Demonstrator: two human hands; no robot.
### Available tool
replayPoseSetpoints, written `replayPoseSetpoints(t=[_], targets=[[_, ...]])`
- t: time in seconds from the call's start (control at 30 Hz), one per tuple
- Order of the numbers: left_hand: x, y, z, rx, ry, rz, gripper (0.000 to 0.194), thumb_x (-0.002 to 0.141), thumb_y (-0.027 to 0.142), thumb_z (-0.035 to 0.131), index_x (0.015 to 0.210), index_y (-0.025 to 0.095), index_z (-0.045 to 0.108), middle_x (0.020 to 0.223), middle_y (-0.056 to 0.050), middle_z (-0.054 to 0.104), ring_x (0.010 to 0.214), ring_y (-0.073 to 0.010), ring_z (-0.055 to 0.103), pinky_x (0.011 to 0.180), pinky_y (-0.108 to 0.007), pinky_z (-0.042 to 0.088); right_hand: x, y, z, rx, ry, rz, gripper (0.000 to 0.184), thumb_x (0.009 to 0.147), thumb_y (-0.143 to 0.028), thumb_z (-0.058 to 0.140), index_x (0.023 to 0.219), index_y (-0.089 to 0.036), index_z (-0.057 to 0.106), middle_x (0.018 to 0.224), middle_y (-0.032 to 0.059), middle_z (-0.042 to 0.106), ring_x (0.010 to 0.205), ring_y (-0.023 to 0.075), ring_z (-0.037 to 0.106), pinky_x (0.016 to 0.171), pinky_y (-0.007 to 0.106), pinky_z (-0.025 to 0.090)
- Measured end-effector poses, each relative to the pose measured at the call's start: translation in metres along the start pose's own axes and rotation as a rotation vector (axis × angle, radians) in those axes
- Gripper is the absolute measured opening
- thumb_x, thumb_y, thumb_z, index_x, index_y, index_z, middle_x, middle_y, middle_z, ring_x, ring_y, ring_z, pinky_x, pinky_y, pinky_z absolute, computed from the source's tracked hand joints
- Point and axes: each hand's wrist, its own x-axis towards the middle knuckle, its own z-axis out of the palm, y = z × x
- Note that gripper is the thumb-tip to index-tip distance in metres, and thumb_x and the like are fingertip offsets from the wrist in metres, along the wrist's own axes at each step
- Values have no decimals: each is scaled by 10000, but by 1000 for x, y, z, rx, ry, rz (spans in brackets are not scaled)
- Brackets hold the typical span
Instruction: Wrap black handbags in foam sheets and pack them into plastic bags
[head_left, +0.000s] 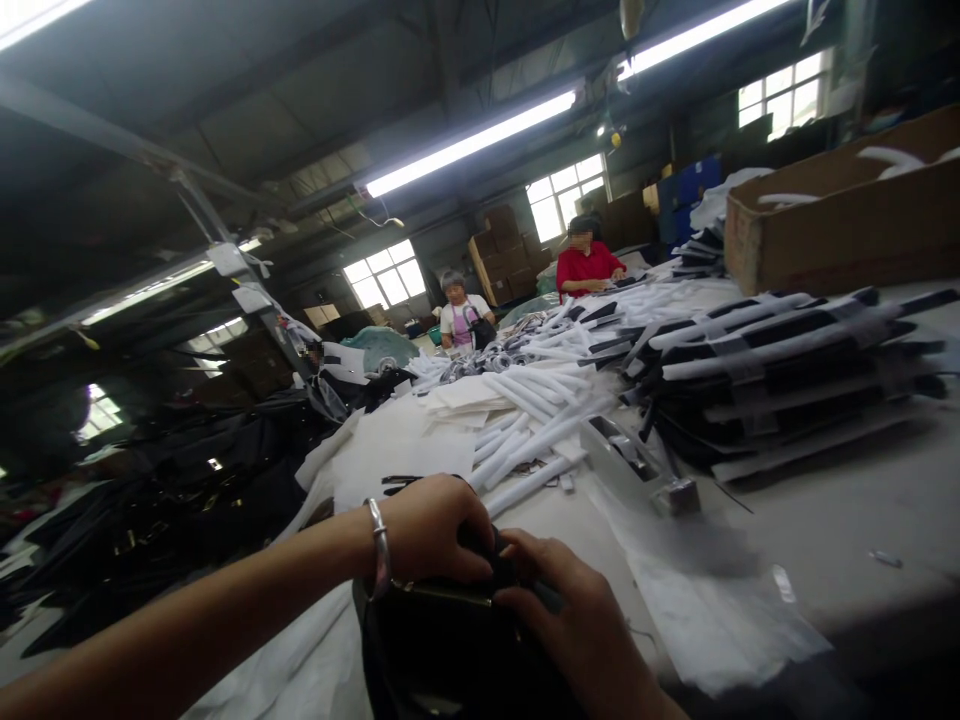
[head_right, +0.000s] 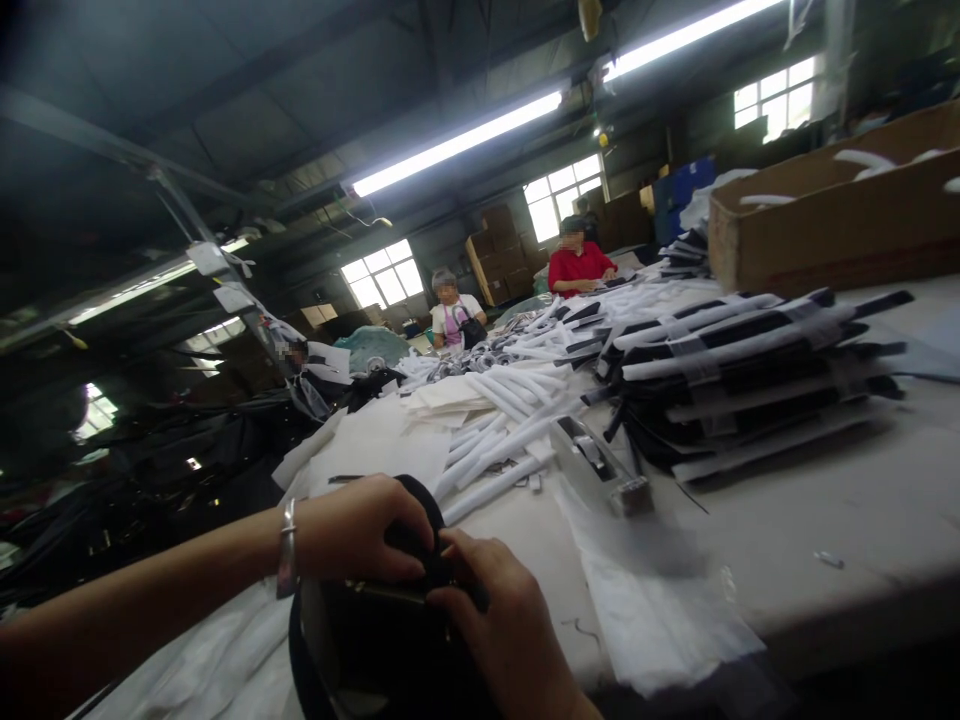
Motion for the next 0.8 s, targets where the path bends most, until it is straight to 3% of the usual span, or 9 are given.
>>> replayPoseSetpoints(t=[0.23, 0.4, 0.47, 0.6, 0.8], targets=[[8, 2, 14, -51, 30, 31, 253, 705, 270, 713, 948, 259, 781, 812, 6, 766, 722, -181, 678, 666, -228, 460, -4, -3, 2, 41, 26, 30, 422, 827, -185, 659, 1233, -293, 614, 1097, 21, 697, 1030, 231, 640, 895, 337, 513], [-3, -2, 37, -167, 161, -4, 274, 764, 279, 725, 1037, 260, 740, 963, 5, 760, 876, -195, 691, 770, -245, 467, -8, 4, 7, 64, 102, 107, 460, 794, -158, 674, 1232, -289, 618, 1132, 17, 693, 1054, 225, 641, 934, 334, 508], [-8, -5, 45, -184, 210, 6, 251, 793, 284, 718, 1043, 268, 723, 996, 15, 751, 908, -187, 684, 795, -246, 461, -9, 7, 6, 48, 107, 99, 387, 781, -188, 700, 1157, -264, 656, 1117, 33, 694, 1054, 240, 638, 940, 354, 507], [-14, -8, 53, -246, 251, 30, 220, 820, 271, 709, 1039, 253, 704, 998, 20, 741, 885, -163, 674, 795, -229, 458, -11, 10, 0, 35, 79, 110, 171, 777, -221, 708, 947, -238, 727, 1073, 56, 698, 1062, 262, 628, 970, 393, 486], [-17, -5, 57, -303, 284, 92, 214, 818, 167, 689, 1015, 252, 698, 959, 39, 736, 881, -145, 669, 791, -215, 450, -7, -3, -9, 162, -18, 219, 194, 769, -180, 698, 940, -256, 752, 1067, 37, 716, 1066, 255, 637, 987, 395, 472]])
